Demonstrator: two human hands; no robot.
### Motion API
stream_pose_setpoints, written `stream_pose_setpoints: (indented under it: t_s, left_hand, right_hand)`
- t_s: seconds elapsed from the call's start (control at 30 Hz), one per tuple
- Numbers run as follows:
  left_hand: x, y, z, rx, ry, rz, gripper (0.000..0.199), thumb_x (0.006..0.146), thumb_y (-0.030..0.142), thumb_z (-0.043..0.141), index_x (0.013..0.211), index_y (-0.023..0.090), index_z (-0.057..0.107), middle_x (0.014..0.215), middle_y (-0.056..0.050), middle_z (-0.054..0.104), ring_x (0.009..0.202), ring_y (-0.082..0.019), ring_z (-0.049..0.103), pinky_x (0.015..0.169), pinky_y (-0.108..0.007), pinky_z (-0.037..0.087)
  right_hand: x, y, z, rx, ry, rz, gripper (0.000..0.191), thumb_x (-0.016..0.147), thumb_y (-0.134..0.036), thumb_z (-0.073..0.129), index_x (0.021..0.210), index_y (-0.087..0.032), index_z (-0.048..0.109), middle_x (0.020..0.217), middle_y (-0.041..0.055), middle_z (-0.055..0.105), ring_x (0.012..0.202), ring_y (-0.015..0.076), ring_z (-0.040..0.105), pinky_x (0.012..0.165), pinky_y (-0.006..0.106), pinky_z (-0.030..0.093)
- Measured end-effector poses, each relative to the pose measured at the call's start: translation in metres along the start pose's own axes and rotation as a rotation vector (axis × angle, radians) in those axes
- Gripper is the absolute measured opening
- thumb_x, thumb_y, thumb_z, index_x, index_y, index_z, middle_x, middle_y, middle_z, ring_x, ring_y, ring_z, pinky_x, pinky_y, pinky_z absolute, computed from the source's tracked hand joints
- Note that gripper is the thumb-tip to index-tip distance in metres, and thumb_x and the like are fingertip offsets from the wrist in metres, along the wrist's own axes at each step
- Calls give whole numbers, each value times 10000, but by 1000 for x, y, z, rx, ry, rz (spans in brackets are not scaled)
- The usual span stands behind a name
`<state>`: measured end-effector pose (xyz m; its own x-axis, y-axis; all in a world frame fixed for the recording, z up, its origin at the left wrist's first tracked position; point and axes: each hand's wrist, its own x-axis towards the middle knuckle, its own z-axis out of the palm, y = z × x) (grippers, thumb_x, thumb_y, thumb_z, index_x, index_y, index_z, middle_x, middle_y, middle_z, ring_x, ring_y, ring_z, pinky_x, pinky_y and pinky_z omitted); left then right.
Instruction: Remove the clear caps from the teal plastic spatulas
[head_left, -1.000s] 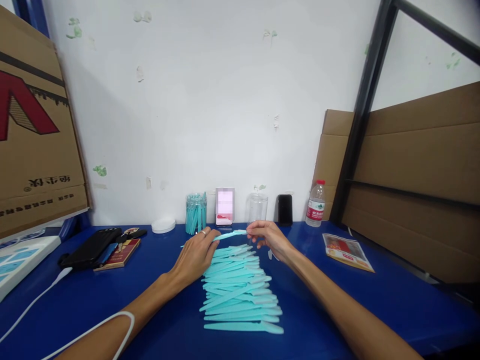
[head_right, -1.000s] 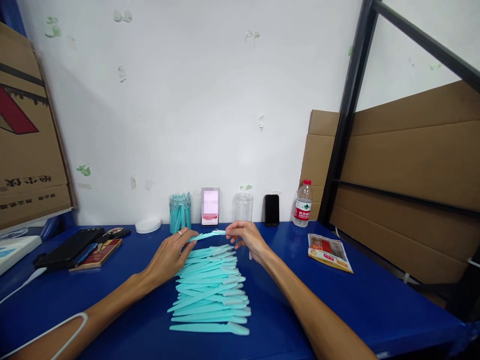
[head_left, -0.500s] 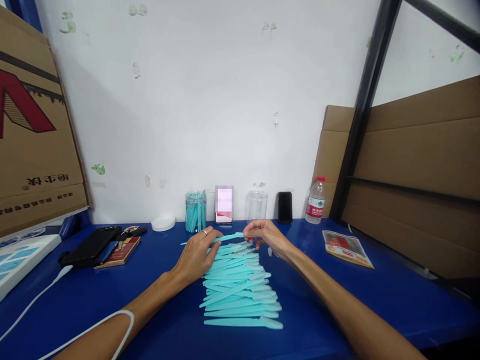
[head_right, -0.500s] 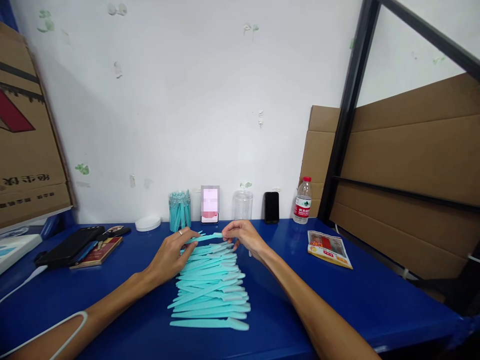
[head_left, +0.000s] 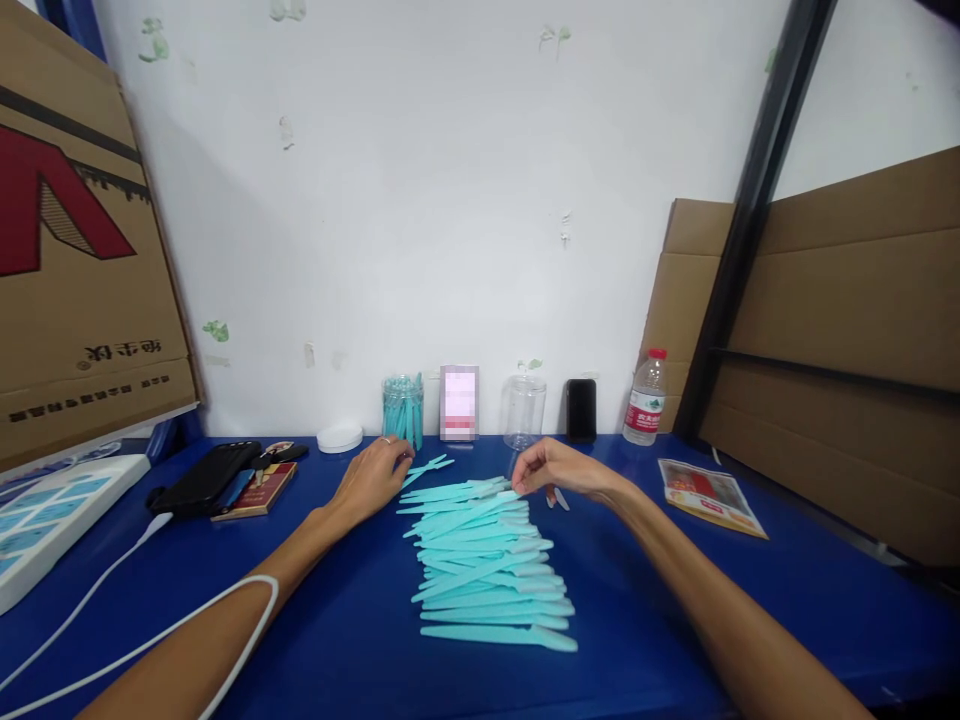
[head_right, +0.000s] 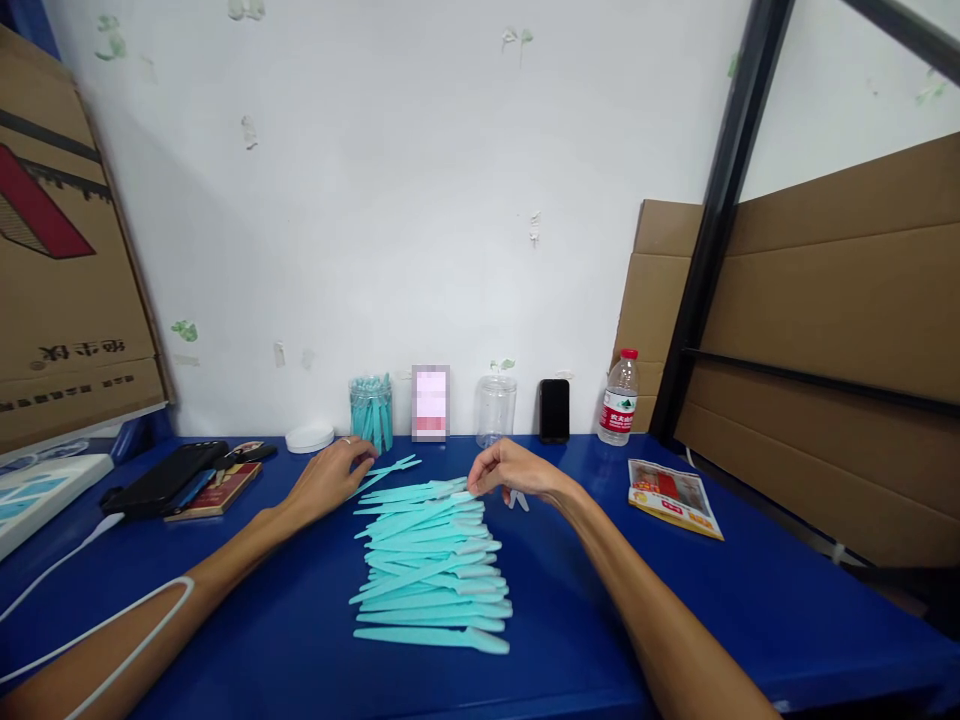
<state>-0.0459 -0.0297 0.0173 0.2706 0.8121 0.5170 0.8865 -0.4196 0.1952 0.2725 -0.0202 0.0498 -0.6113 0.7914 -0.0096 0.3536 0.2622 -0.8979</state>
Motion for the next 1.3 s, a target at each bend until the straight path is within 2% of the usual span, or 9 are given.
stream_pose_setpoints:
  t_s: [0.1,0.27,0.43,0.57,0.67,0.77,0.87,1.0,1.3]
  left_hand:
    - [-2,-16,2,45,-64,-13,224,886,323,480,906,211,673,913,-78,649,902,-263,587,732,-330,415]
    - [-4,-21,9,67,-142,10,352,880,472,495,1015,213,692,1009,-95,653,982,-285,577,805,-349,424]
    - [-1,-24,14,60,-180,4,249,878,408,504,936,239,677,948,-64,643,943,-259,586,758,-324,427]
    - [1,-26,20,64,-191,-17,165,873,301,486,839,221,627,865,-57,623,845,-235,599,694,-309,416]
    - [1,-25,24,76,-185,-29,127,869,238,466,865,204,588,892,-73,622,859,-238,604,711,-315,415]
    - [-1,-21,24,88,-177,-32,114,880,210,439,874,197,552,928,-93,623,877,-244,603,730,-322,411]
    - [-3,-18,24,97,-169,-54,108,888,191,419,883,193,527,926,-106,623,844,-246,606,701,-321,403]
    - [-3,-18,24,89,-175,-77,109,895,177,409,903,194,517,911,-101,631,823,-238,617,681,-307,399]
    - [-4,-10,23,65,-174,-95,145,881,114,401,907,180,527,948,-125,627,866,-250,621,704,-315,406]
  right_hand:
    - [1,2,0,-41,-27,-10,161,621,-274,721,725,-152,727,608,-10,608,520,94,487,379,169,384]
    - [0,-1,1,-88,-63,3,177,675,-299,672,766,-151,707,654,8,647,552,111,547,385,171,388]
    - [3,5,-9,-410,229,112,200,804,-316,547,851,-164,669,737,38,687,579,120,598,444,187,395]
    - [-1,16,-25,-601,387,211,117,762,-269,616,717,-168,653,623,43,651,607,155,614,508,218,372]
    - [-7,22,-32,-680,340,328,272,677,-345,723,512,-172,594,455,45,582,515,182,595,500,252,364]
    - [-9,24,-32,-671,228,401,328,639,-374,745,441,-172,579,427,49,581,413,159,546,454,260,373]
    - [-7,25,-28,-638,174,384,204,640,-285,719,493,-171,635,499,39,626,428,132,545,430,231,382]
    - [-1,29,-25,-640,207,316,102,628,-219,702,550,-169,660,528,29,626,433,121,531,413,218,359]
    - [9,39,-15,-631,299,163,85,631,-174,711,639,-178,626,557,1,622,457,112,526,455,217,319]
